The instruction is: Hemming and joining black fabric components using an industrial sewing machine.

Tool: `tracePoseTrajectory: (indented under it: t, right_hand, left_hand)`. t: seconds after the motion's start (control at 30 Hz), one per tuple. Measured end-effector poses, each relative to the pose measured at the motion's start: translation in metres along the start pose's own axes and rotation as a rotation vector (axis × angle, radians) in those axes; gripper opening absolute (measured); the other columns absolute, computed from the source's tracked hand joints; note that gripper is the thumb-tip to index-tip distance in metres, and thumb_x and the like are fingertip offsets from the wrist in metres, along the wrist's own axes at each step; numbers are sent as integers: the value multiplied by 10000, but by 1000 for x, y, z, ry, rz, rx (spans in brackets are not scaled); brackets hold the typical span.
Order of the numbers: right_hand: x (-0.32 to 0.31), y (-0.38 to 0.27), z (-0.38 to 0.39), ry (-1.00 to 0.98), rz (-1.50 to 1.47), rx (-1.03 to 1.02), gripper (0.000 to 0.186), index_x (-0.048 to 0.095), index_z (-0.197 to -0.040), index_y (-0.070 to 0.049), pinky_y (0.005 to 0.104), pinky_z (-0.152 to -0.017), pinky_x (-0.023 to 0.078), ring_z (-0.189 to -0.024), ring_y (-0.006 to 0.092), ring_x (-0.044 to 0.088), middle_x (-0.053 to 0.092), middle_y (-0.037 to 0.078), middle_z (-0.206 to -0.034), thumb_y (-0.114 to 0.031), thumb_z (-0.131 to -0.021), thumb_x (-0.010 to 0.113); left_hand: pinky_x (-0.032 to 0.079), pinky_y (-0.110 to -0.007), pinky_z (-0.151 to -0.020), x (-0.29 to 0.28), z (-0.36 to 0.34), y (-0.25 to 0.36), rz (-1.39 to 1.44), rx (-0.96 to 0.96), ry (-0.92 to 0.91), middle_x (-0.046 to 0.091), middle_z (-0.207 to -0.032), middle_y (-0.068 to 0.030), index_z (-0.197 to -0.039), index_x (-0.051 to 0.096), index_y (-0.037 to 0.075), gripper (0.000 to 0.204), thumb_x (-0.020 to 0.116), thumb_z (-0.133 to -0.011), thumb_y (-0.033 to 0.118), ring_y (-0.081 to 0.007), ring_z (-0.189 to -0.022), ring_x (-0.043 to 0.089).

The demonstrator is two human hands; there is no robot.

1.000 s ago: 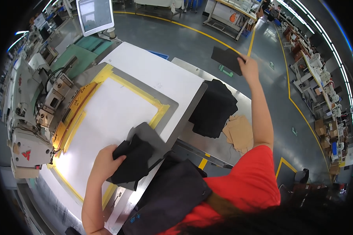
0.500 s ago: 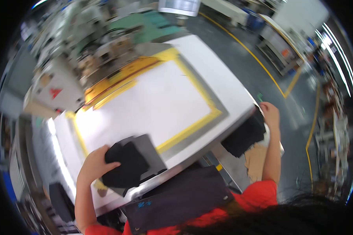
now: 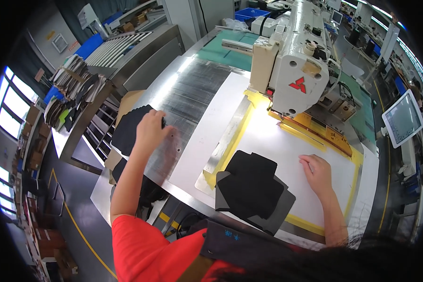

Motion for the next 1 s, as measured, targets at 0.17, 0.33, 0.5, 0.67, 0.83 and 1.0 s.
tracePoseTrajectory:
  t: [0.17, 0.33, 0.5, 0.67, 0.83, 1.0]
  right_hand:
    - [41, -10, -27, 6, -135, -171, 79, 683, -881, -41, 362, -671, 493, -755, 282, 614, 632, 96, -819, -19, -805, 672]
    - [38, -4, -18, 25, -176, -155, 108, 681, -871, -46, 354, -658, 492, -748, 272, 600, 612, 87, -825, 16, -783, 674]
    - [37, -3, -17, 26, -180, -140, 118, 678, -872, -47, 349, -647, 490, -744, 262, 601, 607, 83, -820, 28, -781, 671]
    - [37, -4, -16, 2, -175, -139, 135, 678, -893, -27, 337, -661, 492, -766, 259, 609, 620, 92, -840, 50, -782, 671]
    - [37, -5, -17, -2, -164, -148, 136, 679, -892, -27, 334, -654, 492, -760, 256, 605, 615, 90, -837, 52, -782, 672]
    - [39, -3, -17, 7, -170, -129, 109, 682, -872, -56, 344, -645, 485, -735, 252, 595, 599, 74, -825, 7, -783, 682]
  left_hand:
    - [504, -383, -826, 13, 0, -84, 46, -171, -145, 627, -975, -125, -999, 663, 46, 413, 821, -698, 282, -294, -947, 630]
    - [502, -339, -857, 17, -4, -106, 317, -276, -312, 682, -981, -118, -982, 683, 7, 427, 850, -685, 263, -232, -960, 650]
    - [499, -339, -874, 18, -5, -99, 275, -250, -380, 691, -989, -116, -985, 681, 0, 399, 838, -692, 219, -230, -977, 647]
    - [497, -333, -883, 16, -7, -97, 296, -245, -418, 693, -996, -112, -992, 679, -9, 378, 820, -704, 191, -231, -990, 645]
    - [495, -318, -885, 16, -6, -102, 347, -237, -456, 703, -1009, -105, -1023, 687, -15, 359, 796, -749, 190, -214, -984, 650]
    - [490, -309, -879, 19, -5, -112, 430, -235, -473, 704, -996, -102, -1037, 695, -16, 314, 758, -807, 187, -199, -969, 651]
Point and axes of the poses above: each hand's wrist, its own z-axis away from the middle knuckle, its own x-axis out of the palm, y = z × x, the point moved 9 cm from there along -z, towards the middle knuckle
